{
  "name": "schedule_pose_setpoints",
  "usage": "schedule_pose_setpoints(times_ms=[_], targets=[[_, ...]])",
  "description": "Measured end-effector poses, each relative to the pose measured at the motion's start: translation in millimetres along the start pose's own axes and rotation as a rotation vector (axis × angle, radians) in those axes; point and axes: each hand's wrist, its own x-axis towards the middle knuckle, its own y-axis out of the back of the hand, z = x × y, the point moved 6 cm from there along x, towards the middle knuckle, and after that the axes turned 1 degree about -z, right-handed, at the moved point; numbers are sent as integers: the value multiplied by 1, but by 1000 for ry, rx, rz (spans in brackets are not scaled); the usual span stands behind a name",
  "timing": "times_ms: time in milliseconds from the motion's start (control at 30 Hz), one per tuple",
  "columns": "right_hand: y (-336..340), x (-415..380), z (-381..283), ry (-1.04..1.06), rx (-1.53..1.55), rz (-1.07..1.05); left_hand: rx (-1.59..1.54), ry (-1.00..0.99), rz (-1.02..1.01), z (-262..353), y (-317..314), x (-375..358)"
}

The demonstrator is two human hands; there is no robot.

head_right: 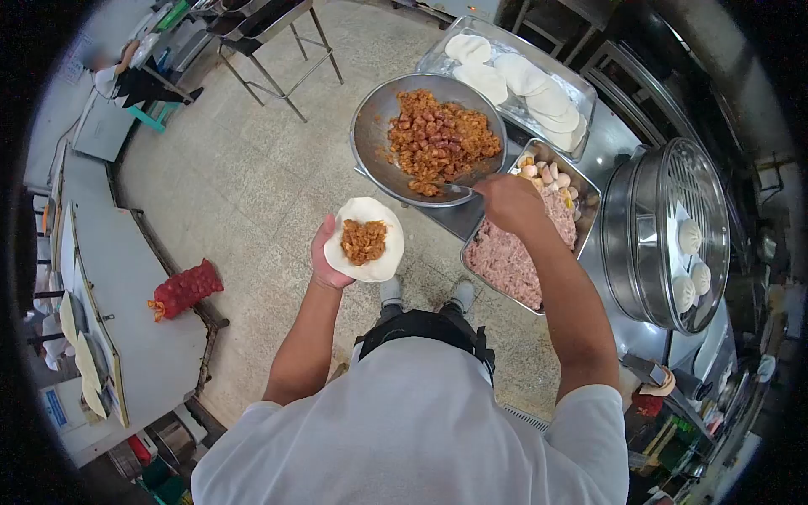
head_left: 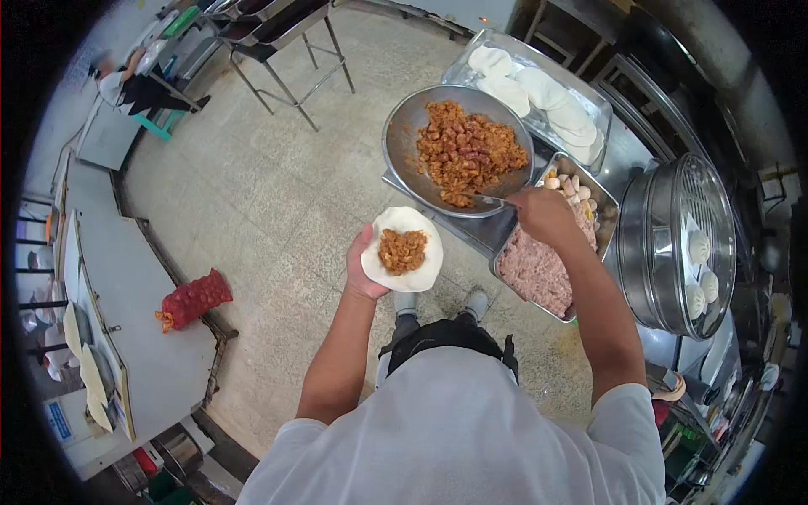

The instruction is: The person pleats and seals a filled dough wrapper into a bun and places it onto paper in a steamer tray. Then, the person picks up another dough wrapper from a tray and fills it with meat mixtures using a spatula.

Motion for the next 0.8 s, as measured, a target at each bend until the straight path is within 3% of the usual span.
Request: schedule_pose_setpoints(times_ms=[67, 133, 233, 333, 400, 533, 800], targets=[[6, -1, -7, -28, 29, -46, -32, 42, 28, -7, -1, 5], [8, -1, -7, -33, 51, -92, 31, -59, 103, -3, 14, 8], [4, -5, 5, -28, 226, 11, 17, -80, 137, -3, 28, 8], [-3, -2, 8, -136, 159, 41, 16, -85, 74, -3, 30, 8], [-11, 3, -2, -235, -126, -111, -18, -88, 79, -5, 34, 8], [-29, 2, -23, -120, -81, -70, -62, -79, 89, -6, 42, 13], [-17, -29, -35, -55, 421, 146, -7, -174, 247, -5, 37, 23]])
